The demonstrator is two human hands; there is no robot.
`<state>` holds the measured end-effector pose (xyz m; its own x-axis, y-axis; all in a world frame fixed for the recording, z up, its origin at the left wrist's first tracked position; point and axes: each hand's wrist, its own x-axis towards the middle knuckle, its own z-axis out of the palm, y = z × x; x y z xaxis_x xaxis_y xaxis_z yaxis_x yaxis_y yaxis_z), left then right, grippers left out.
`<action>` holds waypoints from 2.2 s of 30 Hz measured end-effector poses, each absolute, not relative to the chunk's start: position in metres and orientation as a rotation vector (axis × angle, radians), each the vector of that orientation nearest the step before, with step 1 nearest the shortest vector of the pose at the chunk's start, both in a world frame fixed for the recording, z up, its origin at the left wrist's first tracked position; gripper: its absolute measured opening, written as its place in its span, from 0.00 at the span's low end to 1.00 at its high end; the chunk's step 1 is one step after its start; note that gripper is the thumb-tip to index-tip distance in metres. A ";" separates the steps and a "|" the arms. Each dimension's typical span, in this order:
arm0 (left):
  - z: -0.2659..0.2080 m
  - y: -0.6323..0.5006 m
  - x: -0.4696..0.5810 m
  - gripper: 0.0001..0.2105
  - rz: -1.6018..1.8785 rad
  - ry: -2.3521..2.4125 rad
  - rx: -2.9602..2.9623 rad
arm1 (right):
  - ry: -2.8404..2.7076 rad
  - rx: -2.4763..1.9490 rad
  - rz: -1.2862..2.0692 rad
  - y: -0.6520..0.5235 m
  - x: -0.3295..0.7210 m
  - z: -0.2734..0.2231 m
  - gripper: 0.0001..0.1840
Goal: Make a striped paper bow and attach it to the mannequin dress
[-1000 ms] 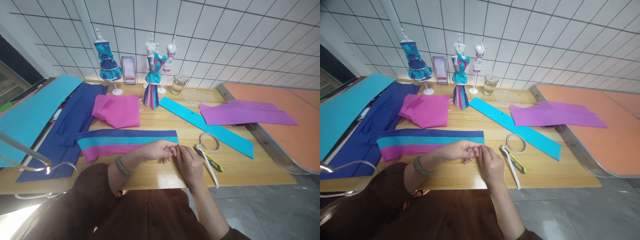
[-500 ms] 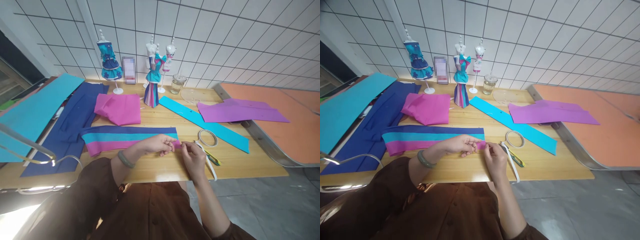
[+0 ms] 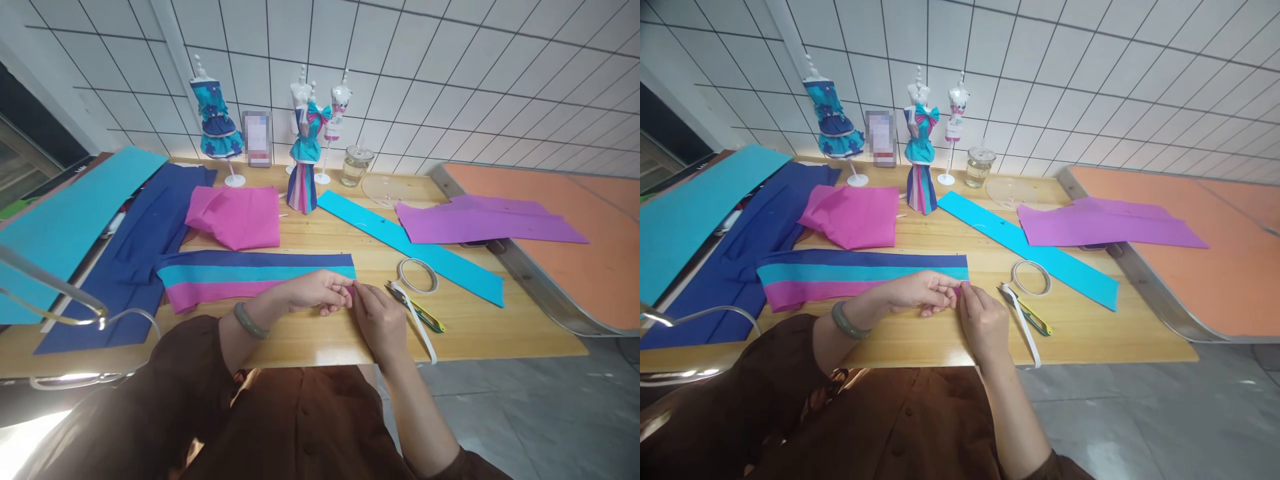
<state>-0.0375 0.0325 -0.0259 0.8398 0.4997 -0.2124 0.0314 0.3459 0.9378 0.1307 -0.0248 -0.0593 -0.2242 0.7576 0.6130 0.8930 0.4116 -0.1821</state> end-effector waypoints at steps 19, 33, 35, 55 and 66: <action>-0.023 0.035 -0.040 0.21 0.261 0.541 1.098 | -1.354 -1.446 0.841 -0.026 0.132 -0.053 0.12; -0.021 0.048 -0.043 0.14 0.599 0.951 1.483 | -0.958 -1.303 1.036 -0.024 0.141 -0.052 0.17; -0.027 0.050 -0.043 0.14 0.711 1.048 1.678 | -1.129 -1.334 0.942 -0.027 0.137 -0.054 0.20; -0.039 0.043 -0.039 0.09 0.493 0.892 2.507 | -2.355 -1.337 -0.153 -0.011 0.157 -0.057 0.30; -0.045 0.043 -0.031 0.11 0.559 1.056 2.448 | -2.145 -1.284 0.012 -0.028 0.151 -0.048 0.27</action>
<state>-0.0311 0.0434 -0.0452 0.6321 0.7498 0.1959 0.5834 -0.6267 0.5166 0.1512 -0.0282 -0.0475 -0.3259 0.7966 0.5092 0.7910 0.5247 -0.3146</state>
